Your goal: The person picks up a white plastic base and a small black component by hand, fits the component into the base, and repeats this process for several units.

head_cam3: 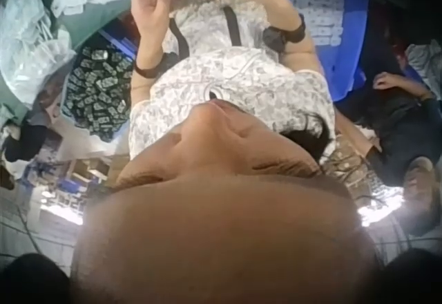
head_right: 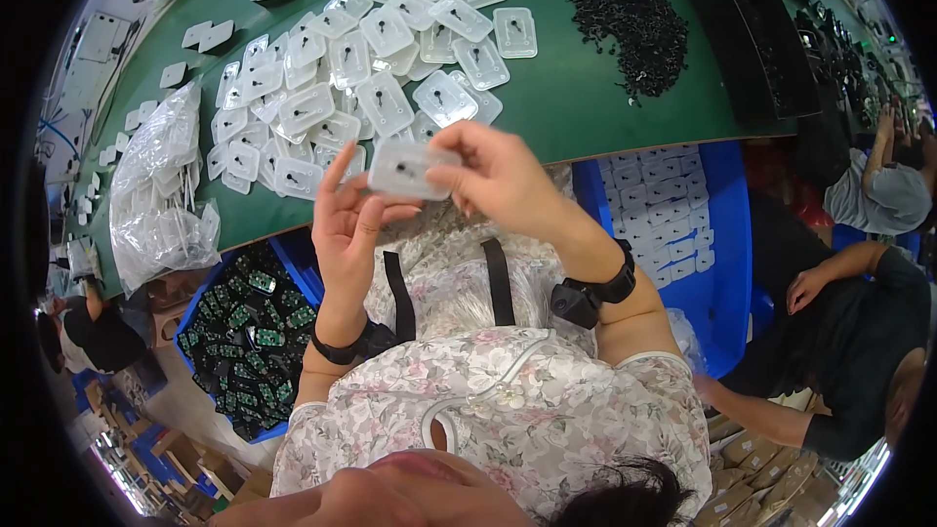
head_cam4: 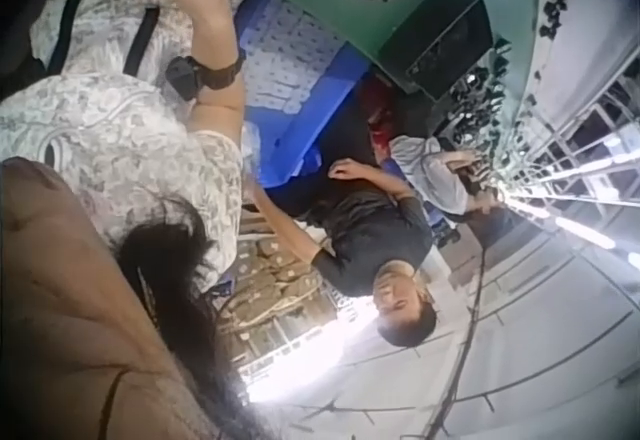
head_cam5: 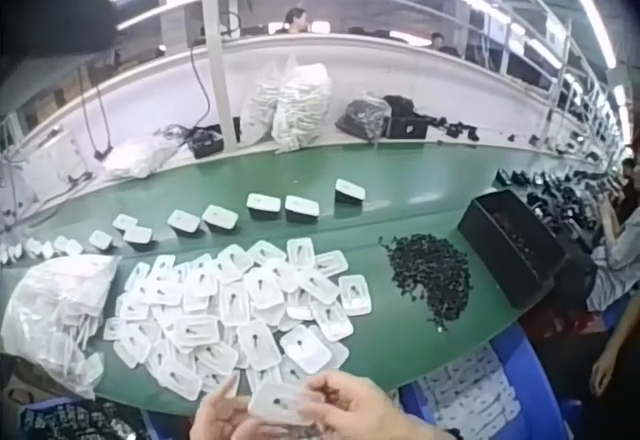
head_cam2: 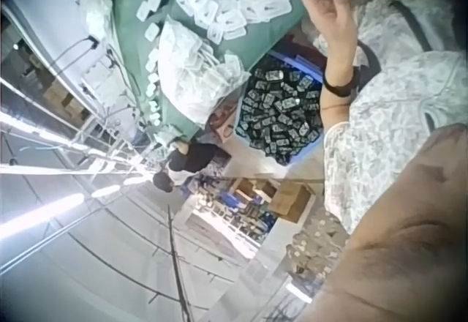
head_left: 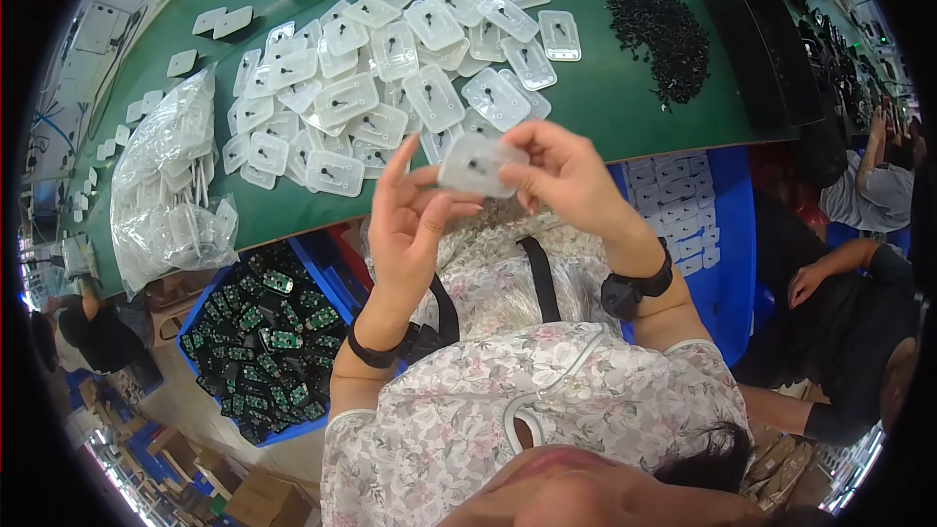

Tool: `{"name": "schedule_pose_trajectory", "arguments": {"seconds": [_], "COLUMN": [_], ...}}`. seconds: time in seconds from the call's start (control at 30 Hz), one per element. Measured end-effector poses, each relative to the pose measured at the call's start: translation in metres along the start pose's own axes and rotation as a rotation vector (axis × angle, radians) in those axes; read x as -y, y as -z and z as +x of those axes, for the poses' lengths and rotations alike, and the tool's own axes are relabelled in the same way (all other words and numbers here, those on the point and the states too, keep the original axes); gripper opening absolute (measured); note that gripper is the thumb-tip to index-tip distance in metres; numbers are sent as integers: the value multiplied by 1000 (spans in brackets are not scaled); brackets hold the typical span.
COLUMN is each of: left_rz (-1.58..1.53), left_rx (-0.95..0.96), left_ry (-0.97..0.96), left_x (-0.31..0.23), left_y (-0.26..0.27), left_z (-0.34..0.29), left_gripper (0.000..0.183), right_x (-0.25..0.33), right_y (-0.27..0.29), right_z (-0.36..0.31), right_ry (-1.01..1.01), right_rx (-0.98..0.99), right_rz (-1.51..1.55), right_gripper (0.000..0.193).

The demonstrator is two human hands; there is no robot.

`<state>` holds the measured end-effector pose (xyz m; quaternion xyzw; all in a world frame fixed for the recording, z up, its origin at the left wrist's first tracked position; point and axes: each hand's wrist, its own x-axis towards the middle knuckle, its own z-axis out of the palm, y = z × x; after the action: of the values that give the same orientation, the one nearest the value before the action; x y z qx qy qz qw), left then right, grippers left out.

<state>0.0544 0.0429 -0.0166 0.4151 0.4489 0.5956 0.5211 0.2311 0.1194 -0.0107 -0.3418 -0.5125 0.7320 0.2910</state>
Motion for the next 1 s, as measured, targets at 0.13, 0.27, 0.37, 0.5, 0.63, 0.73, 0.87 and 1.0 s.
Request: {"name": "schedule_pose_trajectory", "arguments": {"seconds": [0.13,0.27,0.37,0.5,0.63,0.73,0.87,1.0], "left_rz": [91,182,230,265,351,403,505,691], "left_rx": [-22,-116,-157,-199,-272,-353,-444,-639], "left_ry": [-105,-108,-102,-131,-173,-183,-203,-303], "left_x": [-2,0,-1,-3,-10,-13,-15,-22], "left_y": [6,23,32,39,56,68,93,128], "left_z": [4,-2,-4,-4,-10,-15,-19,-19], "left_gripper": [49,42,38,36,34,33,31,24], "right_x": [6,1,-4,-9,7,20,24,23], "right_y": [35,75,81,87,101,134,174,178], "right_z": [1,3,4,10,22,35,45,49], "right_ry": [250,228,183,151,375,270,262,270], "right_rx": [-427,-665,-741,-740,-892,-963,-843,-788], "right_rz": [-144,-370,-424,-626,-1207,-1429,-1510,-1511], "right_gripper": [22,17,17,17,17,26,20,15]}}
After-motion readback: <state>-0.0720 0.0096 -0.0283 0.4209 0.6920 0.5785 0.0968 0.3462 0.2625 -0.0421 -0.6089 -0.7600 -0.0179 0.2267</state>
